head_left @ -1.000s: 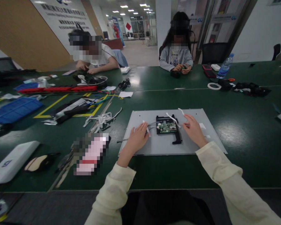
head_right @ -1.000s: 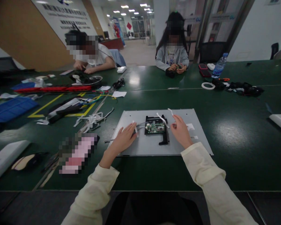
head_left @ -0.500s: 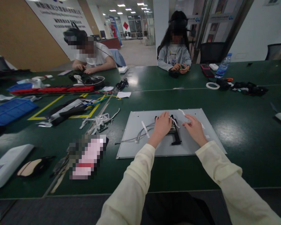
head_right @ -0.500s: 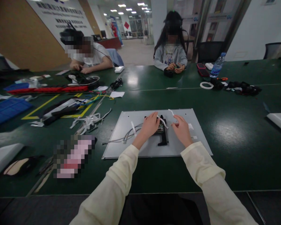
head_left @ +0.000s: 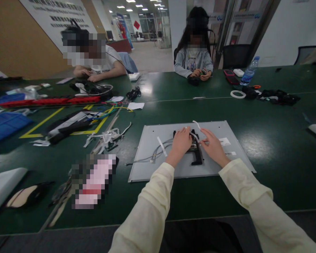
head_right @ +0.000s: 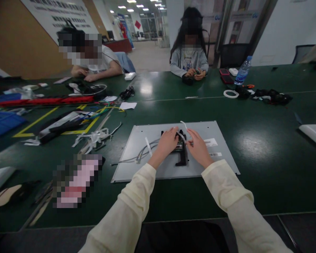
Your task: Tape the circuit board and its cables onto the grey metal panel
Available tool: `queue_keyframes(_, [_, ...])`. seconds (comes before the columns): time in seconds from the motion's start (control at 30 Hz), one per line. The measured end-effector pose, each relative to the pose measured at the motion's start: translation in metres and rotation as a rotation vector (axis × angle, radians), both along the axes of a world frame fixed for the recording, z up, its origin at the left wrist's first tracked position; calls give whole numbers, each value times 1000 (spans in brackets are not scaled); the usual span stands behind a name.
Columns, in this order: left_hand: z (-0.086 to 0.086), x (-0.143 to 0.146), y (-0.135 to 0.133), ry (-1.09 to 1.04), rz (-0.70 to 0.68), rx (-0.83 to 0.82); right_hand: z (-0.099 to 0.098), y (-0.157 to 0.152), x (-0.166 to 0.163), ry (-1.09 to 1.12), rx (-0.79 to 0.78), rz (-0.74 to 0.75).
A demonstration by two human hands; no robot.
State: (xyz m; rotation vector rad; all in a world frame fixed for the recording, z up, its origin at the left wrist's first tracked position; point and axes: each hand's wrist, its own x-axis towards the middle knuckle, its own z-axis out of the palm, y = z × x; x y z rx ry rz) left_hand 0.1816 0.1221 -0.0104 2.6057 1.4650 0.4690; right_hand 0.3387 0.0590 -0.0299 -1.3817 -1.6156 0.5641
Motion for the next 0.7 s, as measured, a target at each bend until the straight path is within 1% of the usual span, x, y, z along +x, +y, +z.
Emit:
queue_keyframes(0.13, [3,1,-3,-2,38,-30,-7,4,5,7,-43,-39])
queue_keyframes(0.27, [4,4,-8,1,72,-16,-7,3,10,27,-79,-77])
queue_keyframes(0.33, [2,5,-9,-12,78,-3,-3,0,10,72,-89,-86])
queue_keyframes(0.43, [1,3,-7,-77,72,-12,8,-4,12,185,-119,-134])
queue_keyframes(0.53, [7,0,-6,-233,83,-66,23,-8,15,329,-170,-176])
queue_keyframes(0.6, [15,-3,-9,-384,97,-72,32,-11,18,407,-204,-131])
queue_keyframes(0.7, [29,-7,-25,-531,69,-75,38,-16,18,472,-281,47])
